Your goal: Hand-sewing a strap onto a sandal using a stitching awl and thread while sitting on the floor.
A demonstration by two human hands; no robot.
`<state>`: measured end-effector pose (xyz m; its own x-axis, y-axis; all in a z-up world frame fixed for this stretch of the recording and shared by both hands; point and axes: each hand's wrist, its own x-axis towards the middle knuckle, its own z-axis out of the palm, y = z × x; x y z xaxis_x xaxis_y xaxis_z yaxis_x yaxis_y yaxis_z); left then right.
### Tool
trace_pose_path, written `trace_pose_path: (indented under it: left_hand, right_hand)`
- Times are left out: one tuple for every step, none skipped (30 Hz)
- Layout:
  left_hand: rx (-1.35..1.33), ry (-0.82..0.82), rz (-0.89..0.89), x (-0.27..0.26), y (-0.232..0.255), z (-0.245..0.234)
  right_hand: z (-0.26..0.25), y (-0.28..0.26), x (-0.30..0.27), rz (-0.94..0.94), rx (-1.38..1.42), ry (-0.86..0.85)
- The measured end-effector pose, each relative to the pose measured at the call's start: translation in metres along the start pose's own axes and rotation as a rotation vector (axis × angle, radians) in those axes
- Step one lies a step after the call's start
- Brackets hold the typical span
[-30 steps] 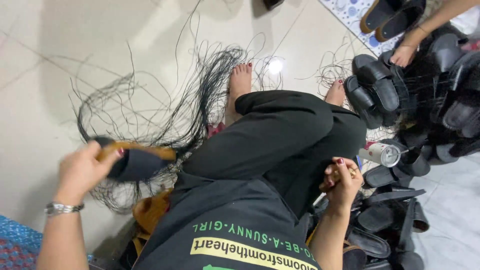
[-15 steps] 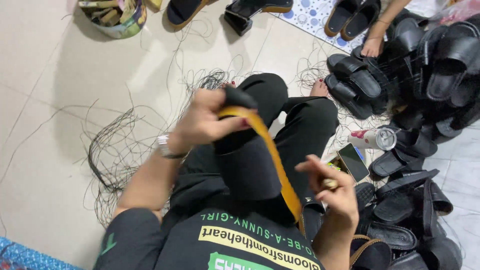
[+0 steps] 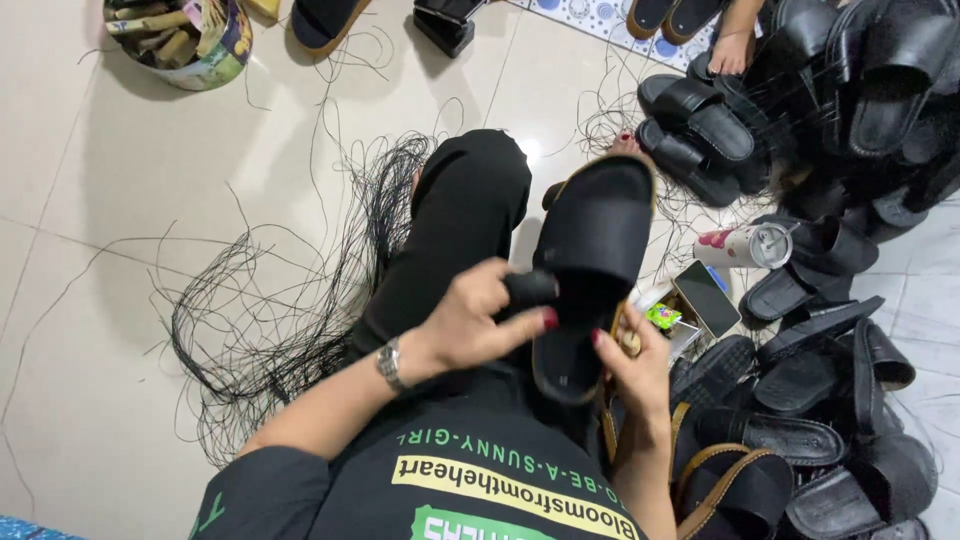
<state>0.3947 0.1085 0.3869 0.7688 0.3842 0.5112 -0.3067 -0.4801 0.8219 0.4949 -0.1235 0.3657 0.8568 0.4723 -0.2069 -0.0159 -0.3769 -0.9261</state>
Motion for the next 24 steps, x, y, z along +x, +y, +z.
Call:
trace_pose_path:
  left_hand:
    - [-0.117, -0.129, -0.076, -0.011, 0.004, 0.003]
    - [-0.117, -0.133, -0.076, -0.02, -0.008, 0.008]
    - [-0.098, -0.27, -0.126, -0.029, -0.02, 0.013]
    - [-0.079, -0.406, -0.175, -0.038, -0.032, 0.019]
    - [-0.08, -0.411, -0.172, -0.047, -0.044, 0.025]
    - [-0.027, -0.431, -0.171, -0.056, -0.056, 0.032]
    - [0.026, -0.448, -0.171, -0.064, -0.069, 0.039]
    - [0.025, -0.45, -0.17, -0.062, -0.068, 0.037]
    - [0.036, -0.455, -0.176, -0.061, -0.066, 0.036]
    - [0.047, -0.46, -0.182, -0.06, -0.065, 0.036]
    - [0.042, -0.467, -0.186, -0.066, -0.071, 0.039]
    - [0.033, -0.453, -0.171, -0.073, -0.077, 0.042]
    - [0.024, -0.441, -0.152, -0.078, -0.084, 0.045]
    - [0.019, -0.449, -0.152, -0.075, -0.085, 0.046]
    - [-0.002, -0.444, -0.151, -0.074, -0.085, 0.046]
    - [-0.023, -0.438, -0.151, -0.072, -0.085, 0.046]
    - [-0.031, -0.449, -0.151, -0.072, -0.085, 0.047]
    - [-0.051, -0.441, -0.164, -0.072, -0.084, 0.048]
    - [-0.067, -0.425, -0.175, -0.07, -0.084, 0.049]
    - [-0.071, -0.428, -0.174, -0.067, -0.083, 0.051]
    - [-0.084, -0.405, -0.183, -0.07, -0.08, 0.052]
    - [-0.096, -0.382, -0.192, -0.073, -0.078, 0.053]
    - [-0.108, -0.395, -0.208, -0.076, -0.079, 0.053]
    - [-0.101, -0.419, -0.217, -0.078, -0.08, 0.052]
  right_hand:
    - [0.0, -0.004, 0.01, -0.02, -0.277, 0.073]
    - [0.01, -0.016, 0.016, -0.018, -0.275, 0.075]
    - [0.02, -0.028, 0.022, -0.066, -0.352, 0.07]
    - [0.029, -0.04, 0.028, -0.115, -0.43, 0.066]
    - [0.039, -0.035, 0.031, -0.113, -0.429, 0.07]
    - [0.048, -0.031, 0.034, -0.084, -0.518, 0.043]
    - [0.058, -0.027, 0.039, -0.054, -0.609, 0.012]
    - [0.06, -0.024, 0.039, -0.053, -0.609, 0.014]
    - [0.062, -0.021, 0.039, -0.066, -0.619, 0.046]
    - [0.063, -0.018, 0.039, -0.079, -0.629, 0.077]
    - [0.062, -0.018, 0.038, -0.07, -0.629, 0.077]
    - [0.061, -0.017, 0.037, -0.1, -0.64, 0.069]
    - [0.06, -0.016, 0.037, -0.131, -0.649, 0.065]
    - [0.059, -0.017, 0.04, -0.123, -0.648, 0.07]
    - [0.058, -0.016, 0.04, -0.144, -0.647, 0.053]
    - [0.057, -0.016, 0.04, -0.166, -0.646, 0.036]
    - [0.055, -0.019, 0.04, -0.155, -0.647, 0.043]
    - [0.053, -0.021, 0.04, -0.138, -0.605, 0.011]
    - [0.052, -0.025, 0.042, -0.129, -0.565, -0.025]
    - [0.048, -0.03, 0.043, -0.126, -0.567, -0.021]
    - [0.044, -0.034, 0.039, -0.134, -0.525, -0.051]
    - [0.041, -0.036, 0.036, -0.143, -0.483, -0.079]
    - [0.039, -0.034, 0.031, -0.118, -0.483, -0.08]
    - [0.037, -0.031, 0.027, -0.117, -0.434, -0.093]
